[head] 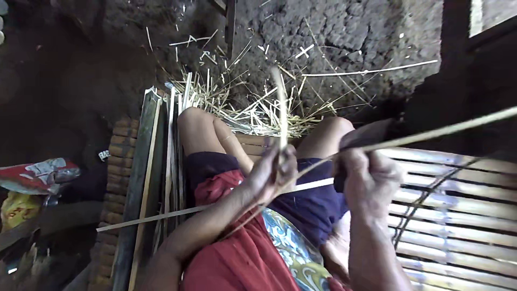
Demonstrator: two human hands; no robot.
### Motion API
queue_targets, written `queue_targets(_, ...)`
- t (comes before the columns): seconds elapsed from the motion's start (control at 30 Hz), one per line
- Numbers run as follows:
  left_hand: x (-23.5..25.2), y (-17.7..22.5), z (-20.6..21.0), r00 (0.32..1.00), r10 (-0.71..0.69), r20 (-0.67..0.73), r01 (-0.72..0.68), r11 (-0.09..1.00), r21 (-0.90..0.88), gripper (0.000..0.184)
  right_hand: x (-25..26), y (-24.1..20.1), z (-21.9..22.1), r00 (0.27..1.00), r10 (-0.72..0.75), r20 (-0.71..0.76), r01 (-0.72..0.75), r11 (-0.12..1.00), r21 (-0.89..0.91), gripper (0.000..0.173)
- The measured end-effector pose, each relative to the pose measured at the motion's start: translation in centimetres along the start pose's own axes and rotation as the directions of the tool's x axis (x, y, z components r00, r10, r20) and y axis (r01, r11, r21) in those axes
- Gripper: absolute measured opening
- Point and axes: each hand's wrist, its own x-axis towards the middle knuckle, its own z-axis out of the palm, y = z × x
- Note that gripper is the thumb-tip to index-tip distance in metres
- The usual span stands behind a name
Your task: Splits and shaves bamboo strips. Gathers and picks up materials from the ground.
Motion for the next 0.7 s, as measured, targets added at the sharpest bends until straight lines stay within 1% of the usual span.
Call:
queue_targets(0.03, -0.4, -0.2, 0.5, 0.999, -0.028, 0.016, 0.027, 0.997, 0.079, 0.045, 0.3, 0.1, 0.3, 0.999, 0.02, -0.025, -0.02, 1.0, 0.024, 0.036)
queue_targets(0.07, -0.4, -0.2, 0.8, 1.0, -0.008, -0.014, 0.009, 0.994, 0.111, 0.045, 0.0, -0.1, 1.0, 1.0, 0.005, -0.006, -0.005, 0.999, 0.047, 0.032)
queue_targets(0.1, 0.0, -0.2, 0.7, 0.998, 0.033, -0.05, -0.027, 0.993, 0.118, 0.044, -0.8, -0.5, 2.1, 0.999, -0.044, 0.029, 0.042, 0.997, 0.064, 0.034)
queue_targets(0.17, 1.8, 0.6, -0.5, 0.987, 0.133, -0.088, -0.128, 0.99, 0.053, 0.044, -2.7, -1.4, 3.8, 0.97, -0.213, 0.119, 0.203, 0.975, 0.089, 0.044)
queue_targets(0.2, 2.6, 1.3, -1.3, 0.973, 0.183, -0.141, -0.185, 0.983, -0.002, 0.043, -3.5, -1.7, 3.7, 0.945, -0.275, 0.178, 0.254, 0.958, 0.132, 0.046)
queue_targets(0.23, 3.1, 2.2, -2.1, 0.943, 0.221, -0.247, -0.242, 0.968, -0.058, 0.04, -4.2, -2.2, 2.7, 0.914, -0.322, 0.246, 0.277, 0.94, 0.2, 0.046)
queue_targets(0.27, 3.3, 3.1, -2.8, 0.903, 0.248, -0.351, -0.304, 0.946, -0.114, 0.04, -4.6, -2.8, 1.6, 0.878, -0.363, 0.312, 0.284, 0.92, 0.27, 0.044)
queue_targets(0.3, 3.4, 3.8, -3.4, 0.866, 0.265, -0.424, -0.352, 0.925, -0.141, 0.04, -4.8, -3.3, 0.7, 0.848, -0.4, 0.349, 0.296, 0.902, 0.315, 0.042)
queue_targets(0.33, 3.3, 3.9, -3.7, 0.86, 0.275, -0.431, -0.364, 0.921, -0.139, 0.039, -4.5, -3.5, 0.3, 0.836, -0.416, 0.358, 0.318, 0.898, 0.303, 0.043)
queue_targets(0.37, 3.1, 3.6, -3.7, 0.894, 0.258, -0.366, -0.32, 0.94, -0.121, 0.038, -3.8, -3.4, 0.4, 0.855, -0.395, 0.336, 0.336, 0.915, 0.221, 0.046)
queue_targets(0.4, 2.8, 3.0, -3.3, 0.933, 0.227, -0.281, -0.267, 0.957, -0.114, 0.04, -3.0, -2.9, 0.7, 0.895, -0.343, 0.283, 0.33, 0.939, 0.096, 0.051)
queue_targets(0.43, 2.2, 2.2, -2.8, 0.973, 0.169, -0.155, -0.184, 0.978, -0.093, 0.044, -2.0, -2.2, 1.0, 0.94, -0.28, 0.194, 0.289, 0.957, -0.019, 0.055)
queue_targets(0.47, 1.3, 1.4, -2.2, 0.994, 0.095, -0.053, -0.099, 0.993, -0.067, 0.049, -1.0, -1.6, 1.3, 0.974, -0.201, 0.099, 0.209, 0.976, -0.067, 0.056)
queue_targets(0.5, 0.3, 1.0, -1.5, 0.999, 0.036, -0.006, -0.036, 0.999, -0.04, 0.051, -0.3, -1.1, 1.3, 0.993, -0.114, 0.033, 0.115, 0.993, -0.038, 0.05)
queue_targets(0.53, -0.8, 0.8, -0.7, 0.999, 0.019, -0.028, -0.02, 1.0, -0.019, 0.051, -0.1, -1.0, 1.4, 0.999, -0.034, 0.018, 0.033, 0.999, 0.034, 0.039)
queue_targets(0.57, -1.5, 0.6, -0.1, 0.993, 0.041, -0.108, -0.046, 0.998, -0.046, 0.05, -0.6, -1.2, 1.8, 0.998, 0.021, 0.064, -0.029, 0.991, 0.132, 0.03)
queue_targets(0.6, -1.8, 0.4, 0.5, 0.973, 0.079, -0.218, -0.101, 0.991, -0.093, 0.051, -1.5, -1.5, 2.4, 0.987, 0.046, 0.153, -0.078, 0.975, 0.209, 0.027)
queue_targets(0.63, -1.9, 0.2, 1.0, 0.939, 0.11, -0.327, -0.16, 0.979, -0.129, 0.052, -2.6, -1.8, 3.3, 0.967, 0.041, 0.252, -0.111, 0.957, 0.267, 0.028)
queue_targets(0.67, -1.7, 0.1, 1.4, 0.899, 0.131, -0.417, -0.209, 0.967, -0.147, 0.052, -3.5, -2.0, 4.0, 0.941, 0.021, 0.339, -0.133, 0.942, 0.31, 0.032)
queue_targets(0.7, -1.6, 0.0, 1.3, 0.87, 0.142, -0.471, -0.247, 0.954, -0.168, 0.051, -4.1, -2.1, 4.3, 0.914, 0.005, 0.405, -0.163, 0.92, 0.356, 0.034)
